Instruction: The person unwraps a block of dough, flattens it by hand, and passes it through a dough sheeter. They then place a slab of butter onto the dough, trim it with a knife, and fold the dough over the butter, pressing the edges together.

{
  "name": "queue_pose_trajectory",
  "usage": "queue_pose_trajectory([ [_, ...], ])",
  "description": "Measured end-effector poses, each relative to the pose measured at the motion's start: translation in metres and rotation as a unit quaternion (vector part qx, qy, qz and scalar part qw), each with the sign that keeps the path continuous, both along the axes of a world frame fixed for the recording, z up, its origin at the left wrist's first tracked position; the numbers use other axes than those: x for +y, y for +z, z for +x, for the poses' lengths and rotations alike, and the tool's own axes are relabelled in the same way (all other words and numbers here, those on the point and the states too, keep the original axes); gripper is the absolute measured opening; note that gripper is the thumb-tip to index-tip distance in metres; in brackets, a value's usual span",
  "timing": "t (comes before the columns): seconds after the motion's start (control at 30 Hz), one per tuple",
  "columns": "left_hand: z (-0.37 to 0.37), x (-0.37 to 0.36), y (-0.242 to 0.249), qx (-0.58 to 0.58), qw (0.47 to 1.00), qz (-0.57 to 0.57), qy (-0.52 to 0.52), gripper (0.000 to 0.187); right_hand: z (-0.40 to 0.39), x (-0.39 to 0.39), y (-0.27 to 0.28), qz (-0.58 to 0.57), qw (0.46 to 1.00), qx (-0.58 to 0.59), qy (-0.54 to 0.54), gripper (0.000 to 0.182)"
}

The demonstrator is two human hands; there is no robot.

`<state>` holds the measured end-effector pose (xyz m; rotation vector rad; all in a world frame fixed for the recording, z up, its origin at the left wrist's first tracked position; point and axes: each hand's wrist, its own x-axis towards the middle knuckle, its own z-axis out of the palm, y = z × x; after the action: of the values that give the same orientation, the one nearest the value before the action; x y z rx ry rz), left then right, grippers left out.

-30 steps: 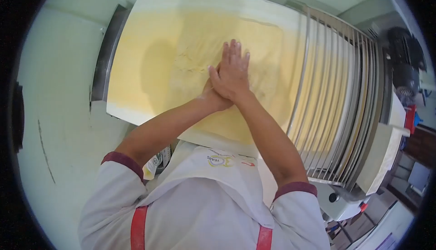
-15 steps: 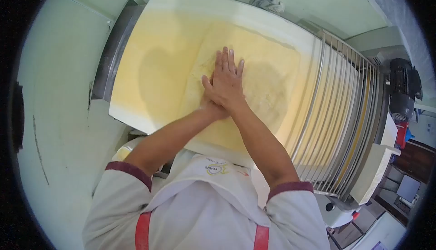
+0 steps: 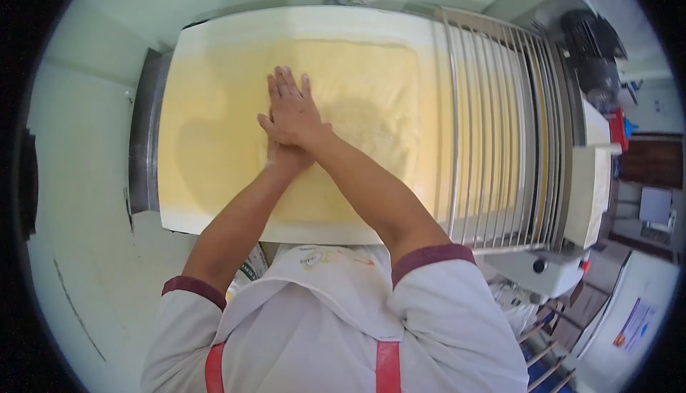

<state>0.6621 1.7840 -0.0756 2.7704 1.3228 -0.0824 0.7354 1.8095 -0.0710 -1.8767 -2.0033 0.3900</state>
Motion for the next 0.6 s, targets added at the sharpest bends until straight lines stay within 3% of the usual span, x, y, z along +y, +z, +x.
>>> queue_pose_trajectory([
  [0.1, -0.007, 0.002, -0.005, -0.044, 0.998, 0.031, -0.043, 0.075, 0.013, -0.021, -0.004, 0.065, 0.987, 0.146, -0.037, 0.071],
  [0.2, -0.045, -0.021, -0.013, -0.109, 0.993, -0.030, 0.032, 0.079, 0.061, -0.114, 0.022, 0.127, 0.956, 0.243, -0.102, 0.058],
  [0.3, -0.040, -0.027, -0.011, -0.131, 0.990, -0.002, 0.049, 0.083, 0.111, -0.232, 0.051, 0.155, 0.907, 0.266, -0.288, 0.038],
  [0.33, -0.040, -0.030, -0.011, -0.130, 0.990, -0.004, 0.051, 0.081, 0.126, -0.266, 0.066, 0.140, 0.894, 0.249, -0.346, 0.035],
  [0.4, -0.037, -0.031, -0.006, -0.124, 0.991, 0.003, 0.049, 0.079, 0.174, -0.333, 0.070, 0.219, 0.871, 0.209, -0.387, 0.037],
  [0.43, -0.038, -0.032, -0.005, -0.125, 0.991, 0.001, 0.047, 0.078, 0.197, -0.362, 0.089, 0.242, 0.875, 0.122, -0.401, 0.040],
  [0.5, -0.036, -0.041, -0.008, -0.128, 0.991, -0.002, 0.045, 0.076, 0.242, -0.414, 0.130, 0.305, 0.849, 0.058, -0.428, 0.043],
  [0.57, -0.011, -0.082, -0.024, -0.097, 0.995, 0.026, -0.014, 0.074, 0.290, -0.471, 0.172, 0.312, 0.835, -0.099, -0.444, 0.047],
  [0.6, 0.016, -0.115, -0.018, -0.141, 0.988, -0.027, -0.056, 0.074, 0.314, -0.495, 0.188, 0.318, 0.823, -0.152, -0.445, 0.047],
])
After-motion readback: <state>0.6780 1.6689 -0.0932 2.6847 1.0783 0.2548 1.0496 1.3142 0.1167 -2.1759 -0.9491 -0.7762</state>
